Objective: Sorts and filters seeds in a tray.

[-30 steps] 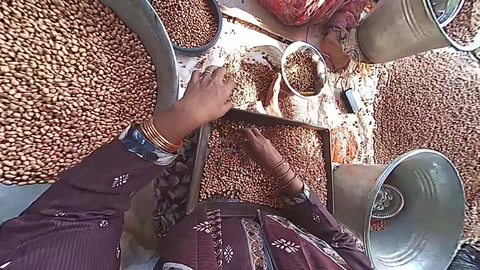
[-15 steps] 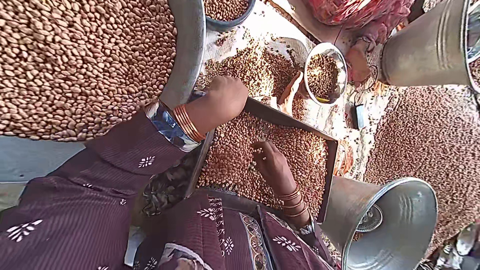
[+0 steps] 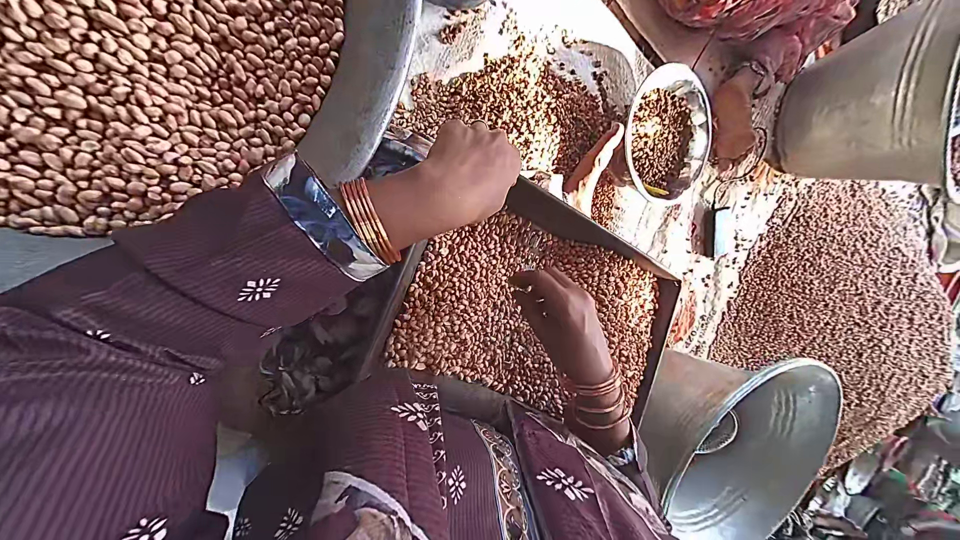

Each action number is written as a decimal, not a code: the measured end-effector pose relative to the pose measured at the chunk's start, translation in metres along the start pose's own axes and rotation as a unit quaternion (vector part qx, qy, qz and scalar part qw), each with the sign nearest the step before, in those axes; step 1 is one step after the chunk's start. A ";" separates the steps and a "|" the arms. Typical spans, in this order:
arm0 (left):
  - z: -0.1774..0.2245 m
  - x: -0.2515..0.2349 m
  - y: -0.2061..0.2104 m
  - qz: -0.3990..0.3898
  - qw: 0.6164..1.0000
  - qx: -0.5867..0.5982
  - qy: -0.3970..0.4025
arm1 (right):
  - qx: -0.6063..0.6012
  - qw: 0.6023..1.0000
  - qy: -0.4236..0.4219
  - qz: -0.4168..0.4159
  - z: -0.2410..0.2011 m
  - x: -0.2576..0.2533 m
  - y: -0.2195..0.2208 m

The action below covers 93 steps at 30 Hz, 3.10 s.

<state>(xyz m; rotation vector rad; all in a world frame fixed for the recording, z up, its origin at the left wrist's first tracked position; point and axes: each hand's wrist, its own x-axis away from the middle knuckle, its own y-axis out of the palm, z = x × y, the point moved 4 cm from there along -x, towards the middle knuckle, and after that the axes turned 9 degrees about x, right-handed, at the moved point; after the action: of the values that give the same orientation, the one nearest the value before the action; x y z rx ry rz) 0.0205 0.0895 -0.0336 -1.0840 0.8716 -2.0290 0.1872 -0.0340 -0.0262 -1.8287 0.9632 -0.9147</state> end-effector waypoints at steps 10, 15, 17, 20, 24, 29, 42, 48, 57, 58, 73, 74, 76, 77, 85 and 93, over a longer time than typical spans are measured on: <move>0.000 0.004 -0.003 -0.008 1.000 0.009 0.005 | 0.143 0.987 0.065 0.042 0.036 -0.044 0.024; 0.002 0.005 -0.001 -0.002 1.000 0.002 0.006 | 0.134 0.988 0.076 -0.003 0.040 -0.041 0.023; 0.003 0.007 0.001 -0.005 1.000 -0.004 0.007 | 0.136 0.987 0.085 -0.020 0.037 -0.040 0.024; 0.003 0.008 0.002 0.002 1.000 -0.009 0.014 | 0.127 0.991 0.052 0.002 0.038 -0.039 0.026; 0.004 0.009 0.002 -0.001 1.000 -0.002 0.016 | 0.107 0.991 0.047 0.058 0.039 -0.038 0.028; 0.004 0.009 0.000 -0.001 1.000 -0.001 0.014 | -0.083 0.993 0.077 0.040 0.029 -0.041 0.031; -0.003 0.006 -0.003 -0.008 0.999 0.025 0.018 | 0.012 0.996 0.000 0.088 0.001 -0.052 0.044; -0.002 0.006 -0.003 0.001 1.000 0.011 0.016 | 0.058 0.995 -0.009 0.082 -0.005 -0.060 0.043; 0.000 0.007 -0.002 -0.001 1.000 -0.001 0.022 | 0.095 0.993 -0.037 0.063 -0.013 -0.061 0.040; 0.000 0.007 -0.002 -0.003 1.000 -0.003 0.021 | 0.085 0.994 -0.038 0.062 -0.012 -0.061 0.040; -0.007 0.003 -0.005 0.001 1.000 0.021 0.014 | -0.048 0.972 0.053 0.224 0.013 -0.033 -0.047; -0.006 0.003 -0.005 0.000 1.000 0.018 0.014 | -0.028 0.960 0.084 0.266 0.021 -0.023 -0.062; -0.006 0.002 -0.004 0.000 1.000 0.016 0.014 | 0.038 0.954 0.150 0.259 0.036 -0.004 -0.074; -0.006 0.002 -0.004 0.001 1.000 0.016 0.014 | 0.080 0.958 0.186 0.203 0.042 0.004 -0.070; -0.005 0.004 -0.004 0.001 1.000 0.015 0.017 | -0.015 0.992 0.120 -0.047 0.019 0.021 0.029; -0.002 0.005 -0.005 -0.013 1.000 0.006 0.007 | 0.113 0.910 0.289 -0.276 0.016 0.050 0.018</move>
<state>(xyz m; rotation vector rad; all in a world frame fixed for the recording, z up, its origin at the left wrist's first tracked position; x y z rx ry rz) 0.0153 0.0890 -0.0285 -1.0801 0.8547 -2.0635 0.2184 -0.0785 -0.0381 -1.6744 0.6249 -1.9142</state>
